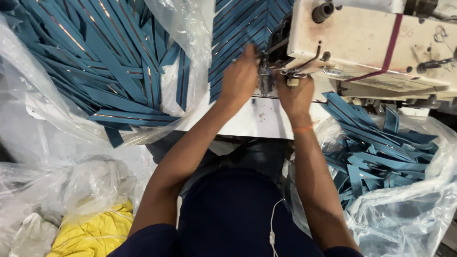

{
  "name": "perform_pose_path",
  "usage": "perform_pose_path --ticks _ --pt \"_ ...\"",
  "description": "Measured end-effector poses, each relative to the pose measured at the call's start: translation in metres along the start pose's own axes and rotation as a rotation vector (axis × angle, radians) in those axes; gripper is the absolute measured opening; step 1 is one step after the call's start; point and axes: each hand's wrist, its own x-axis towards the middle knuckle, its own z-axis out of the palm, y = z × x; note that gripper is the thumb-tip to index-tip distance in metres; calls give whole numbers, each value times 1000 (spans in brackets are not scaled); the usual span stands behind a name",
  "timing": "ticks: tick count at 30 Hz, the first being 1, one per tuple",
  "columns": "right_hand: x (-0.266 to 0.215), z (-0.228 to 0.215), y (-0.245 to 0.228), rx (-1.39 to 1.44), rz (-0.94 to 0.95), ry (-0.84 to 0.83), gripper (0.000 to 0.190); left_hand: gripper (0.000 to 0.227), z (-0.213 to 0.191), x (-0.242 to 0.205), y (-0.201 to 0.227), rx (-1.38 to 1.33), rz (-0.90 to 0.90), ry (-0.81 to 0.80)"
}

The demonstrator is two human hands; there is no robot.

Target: Stitching blue fabric strips together using an industrial sewing machine.

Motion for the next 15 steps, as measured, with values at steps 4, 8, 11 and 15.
perform_pose_path --ticks 4,8,11,15 --pt "-25 -83 9 -441 -149 5 15 22 -59 -16 -33 65 87 214" --pt "-59 -144 15 -541 -6 115 17 22 -107 -27 -54 103 -196 208" --pt "-70 -147 30 -634 -19 122 24 31 -119 -36 -56 240 -145 161" --pt "-67 -150 24 -619 -89 93 21 42 -130 -57 -69 194 -200 120"
